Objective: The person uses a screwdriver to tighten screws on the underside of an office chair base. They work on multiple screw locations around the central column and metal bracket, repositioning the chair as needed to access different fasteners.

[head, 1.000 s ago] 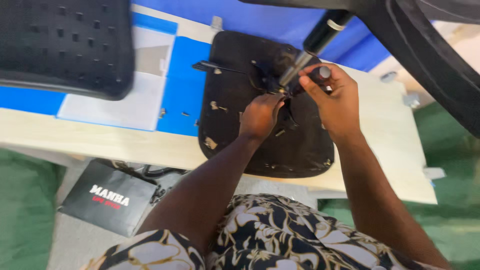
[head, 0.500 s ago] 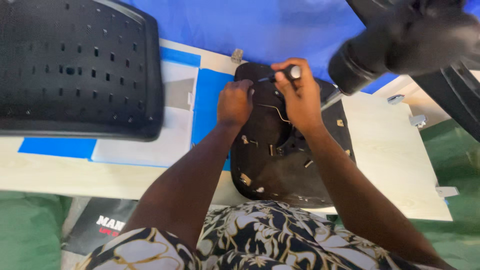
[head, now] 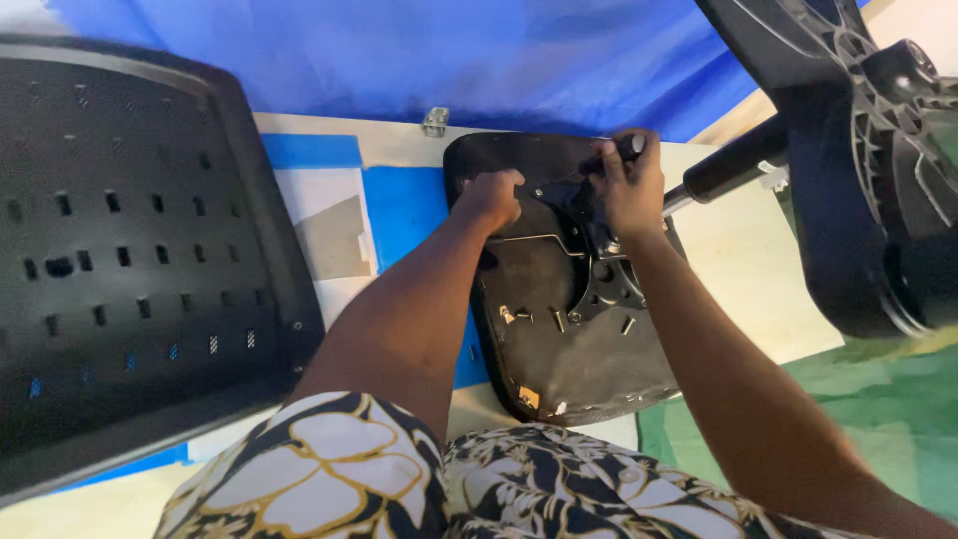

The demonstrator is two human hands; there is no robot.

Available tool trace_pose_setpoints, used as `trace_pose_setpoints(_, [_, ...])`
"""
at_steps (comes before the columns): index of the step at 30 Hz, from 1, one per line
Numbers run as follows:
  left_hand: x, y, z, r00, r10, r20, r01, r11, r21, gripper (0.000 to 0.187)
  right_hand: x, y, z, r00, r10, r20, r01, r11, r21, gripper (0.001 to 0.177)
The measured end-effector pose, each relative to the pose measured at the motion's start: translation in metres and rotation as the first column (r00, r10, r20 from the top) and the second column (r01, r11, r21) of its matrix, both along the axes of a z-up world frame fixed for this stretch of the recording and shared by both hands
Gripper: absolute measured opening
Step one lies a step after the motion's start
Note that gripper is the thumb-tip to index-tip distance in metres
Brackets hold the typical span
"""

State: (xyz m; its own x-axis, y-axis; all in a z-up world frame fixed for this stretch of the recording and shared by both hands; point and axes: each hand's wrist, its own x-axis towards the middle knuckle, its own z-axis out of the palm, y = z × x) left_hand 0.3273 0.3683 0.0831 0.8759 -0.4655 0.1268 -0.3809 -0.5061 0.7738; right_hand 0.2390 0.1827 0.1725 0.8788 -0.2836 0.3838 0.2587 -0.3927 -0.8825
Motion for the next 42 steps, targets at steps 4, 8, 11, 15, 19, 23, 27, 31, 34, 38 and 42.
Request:
trace_pose_setpoints(4, [0.021, -0.028, -0.009, 0.99, -0.135, -0.045, 0.142, 0.958, 0.247, 0.065, 0.01, -0.007, -0.012, 0.994, -0.07, -0.083, 0.072, 0.997, 0.021, 0.027])
trace_pose_setpoints(8, [0.034, -0.047, -0.01, 0.976, -0.198, -0.087, 0.216, 0.9, 0.38, 0.08, 0.016, -0.01, -0.021, 0.994, -0.035, -0.101, 0.045, 0.994, 0.1, 0.026])
trace_pose_setpoints(11, [0.033, -0.053, -0.015, 0.976, -0.209, -0.059, 0.216, 0.904, 0.37, 0.08, 0.015, -0.014, -0.027, 0.995, -0.024, -0.097, 0.038, 0.988, 0.147, 0.023])
trace_pose_setpoints(15, [0.03, -0.049, -0.016, 0.972, -0.225, -0.069, 0.234, 0.901, 0.366, 0.077, 0.019, -0.014, -0.03, 0.994, -0.012, -0.109, 0.032, 0.984, 0.177, 0.023])
trace_pose_setpoints(19, [0.026, -0.046, -0.014, 0.978, -0.198, -0.07, 0.209, 0.893, 0.397, 0.07, 0.021, -0.014, -0.028, 0.99, -0.04, -0.138, 0.059, 0.989, 0.133, 0.021])
trace_pose_setpoints(23, [0.02, -0.037, -0.024, 0.982, -0.186, 0.031, 0.166, 0.93, 0.329, 0.068, 0.03, -0.016, -0.025, 0.986, -0.036, -0.161, 0.059, 0.989, 0.139, 0.018])
trace_pose_setpoints(27, [0.018, -0.035, -0.028, 0.978, -0.196, 0.073, 0.163, 0.934, 0.319, 0.071, 0.039, -0.022, -0.018, 0.981, -0.047, -0.189, 0.062, 0.996, 0.072, 0.014])
trace_pose_setpoints(31, [0.017, -0.035, -0.03, 0.978, -0.199, 0.066, 0.171, 0.94, 0.296, 0.07, 0.036, -0.027, -0.015, 0.975, -0.03, -0.221, 0.032, 0.999, 0.005, 0.015])
trace_pose_setpoints(34, [0.017, -0.034, -0.026, 0.981, -0.183, 0.069, 0.154, 0.941, 0.3, 0.069, 0.037, -0.026, -0.011, 0.969, -0.016, -0.247, 0.026, 0.999, 0.037, 0.016])
trace_pose_setpoints(38, [0.016, -0.033, -0.023, 0.982, -0.181, 0.054, 0.155, 0.937, 0.312, 0.067, 0.032, -0.026, -0.005, 0.95, -0.056, -0.308, 0.068, 0.997, 0.028, 0.018])
trace_pose_setpoints(42, [0.014, -0.031, -0.017, 0.982, -0.185, 0.042, 0.162, 0.932, 0.325, 0.068, 0.031, -0.025, -0.001, 0.941, -0.049, -0.335, 0.059, 0.998, 0.02, 0.018])
